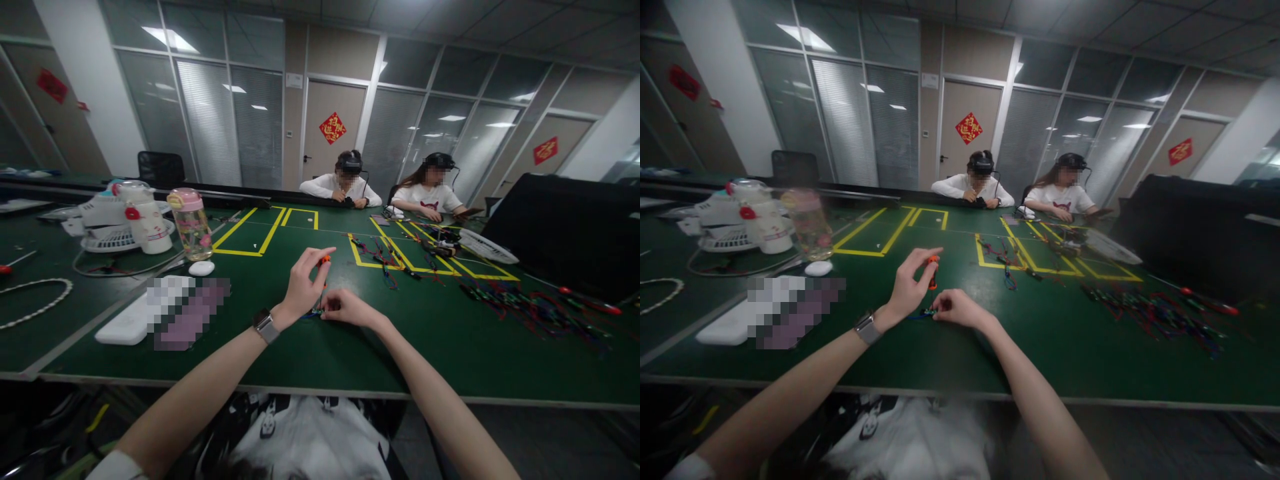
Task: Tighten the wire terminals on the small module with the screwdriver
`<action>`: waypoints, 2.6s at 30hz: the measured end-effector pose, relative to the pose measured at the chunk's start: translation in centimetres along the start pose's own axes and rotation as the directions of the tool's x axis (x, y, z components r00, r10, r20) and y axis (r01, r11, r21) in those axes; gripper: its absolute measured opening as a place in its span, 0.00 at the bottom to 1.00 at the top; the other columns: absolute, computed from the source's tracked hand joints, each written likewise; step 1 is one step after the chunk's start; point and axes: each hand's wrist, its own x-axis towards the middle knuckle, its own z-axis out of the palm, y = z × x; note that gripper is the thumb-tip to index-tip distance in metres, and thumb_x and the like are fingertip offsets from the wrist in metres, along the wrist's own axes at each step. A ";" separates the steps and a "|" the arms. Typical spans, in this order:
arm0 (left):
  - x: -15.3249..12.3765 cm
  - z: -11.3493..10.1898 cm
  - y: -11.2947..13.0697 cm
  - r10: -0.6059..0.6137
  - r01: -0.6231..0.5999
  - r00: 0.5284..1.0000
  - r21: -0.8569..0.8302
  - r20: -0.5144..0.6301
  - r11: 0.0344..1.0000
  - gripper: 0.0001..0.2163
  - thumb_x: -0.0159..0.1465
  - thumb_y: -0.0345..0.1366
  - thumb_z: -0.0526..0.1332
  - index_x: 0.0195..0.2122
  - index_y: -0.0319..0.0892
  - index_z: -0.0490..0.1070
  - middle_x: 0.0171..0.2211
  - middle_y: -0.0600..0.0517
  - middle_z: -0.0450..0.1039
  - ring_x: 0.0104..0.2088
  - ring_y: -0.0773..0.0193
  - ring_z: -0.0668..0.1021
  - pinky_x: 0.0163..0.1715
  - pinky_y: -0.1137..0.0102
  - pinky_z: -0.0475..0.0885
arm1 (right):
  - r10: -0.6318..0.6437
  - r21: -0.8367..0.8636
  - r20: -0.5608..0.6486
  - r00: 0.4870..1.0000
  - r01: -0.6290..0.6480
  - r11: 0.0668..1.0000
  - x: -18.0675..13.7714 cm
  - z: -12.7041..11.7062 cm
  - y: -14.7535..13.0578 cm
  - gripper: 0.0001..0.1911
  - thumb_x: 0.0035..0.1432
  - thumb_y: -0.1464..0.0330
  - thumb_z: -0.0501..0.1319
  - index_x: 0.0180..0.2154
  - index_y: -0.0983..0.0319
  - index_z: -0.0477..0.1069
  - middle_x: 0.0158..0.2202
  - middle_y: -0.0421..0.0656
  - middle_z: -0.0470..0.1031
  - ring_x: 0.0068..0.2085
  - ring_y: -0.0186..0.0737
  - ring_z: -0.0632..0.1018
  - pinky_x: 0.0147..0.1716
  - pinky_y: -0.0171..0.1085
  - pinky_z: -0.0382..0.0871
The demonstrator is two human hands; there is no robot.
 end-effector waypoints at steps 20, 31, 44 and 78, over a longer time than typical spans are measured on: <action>0.3 0.0 0.2 0.033 -0.031 0.998 -0.042 0.048 0.999 0.14 0.67 0.29 0.58 0.53 0.45 0.71 0.42 0.50 0.74 0.41 0.64 0.76 0.43 0.68 0.71 | -0.030 0.005 -0.014 0.999 0.030 1.000 0.0 0.1 0.2 0.06 0.48 0.72 0.68 0.30 0.64 0.73 0.23 0.35 0.68 0.25 0.31 0.68 0.28 0.32 0.62; 0.2 -0.1 0.2 0.023 -0.023 0.999 0.010 0.025 1.000 0.12 0.70 0.32 0.53 0.51 0.44 0.72 0.43 0.49 0.71 0.44 0.62 0.75 0.45 0.67 0.71 | -0.006 0.020 -0.025 1.000 0.007 1.000 -0.1 0.2 0.1 0.06 0.47 0.73 0.69 0.30 0.64 0.73 0.22 0.35 0.68 0.25 0.31 0.68 0.28 0.32 0.62; 0.2 -0.1 0.5 0.059 -0.057 0.997 0.029 -0.057 0.998 0.06 0.66 0.33 0.61 0.42 0.43 0.76 0.36 0.51 0.70 0.37 0.64 0.74 0.38 0.69 0.71 | -0.011 0.005 -0.022 1.000 0.011 1.000 0.0 0.2 0.3 0.06 0.48 0.73 0.69 0.31 0.64 0.74 0.23 0.35 0.69 0.26 0.32 0.69 0.28 0.32 0.63; 0.2 -0.2 0.7 0.029 -0.030 0.999 -0.027 -0.037 0.999 0.10 0.69 0.30 0.54 0.47 0.42 0.74 0.41 0.49 0.77 0.41 0.63 0.78 0.42 0.68 0.73 | -0.010 -0.011 -0.025 1.000 0.010 1.000 -0.1 0.2 0.1 0.07 0.48 0.73 0.69 0.31 0.64 0.74 0.23 0.35 0.69 0.25 0.31 0.69 0.28 0.31 0.63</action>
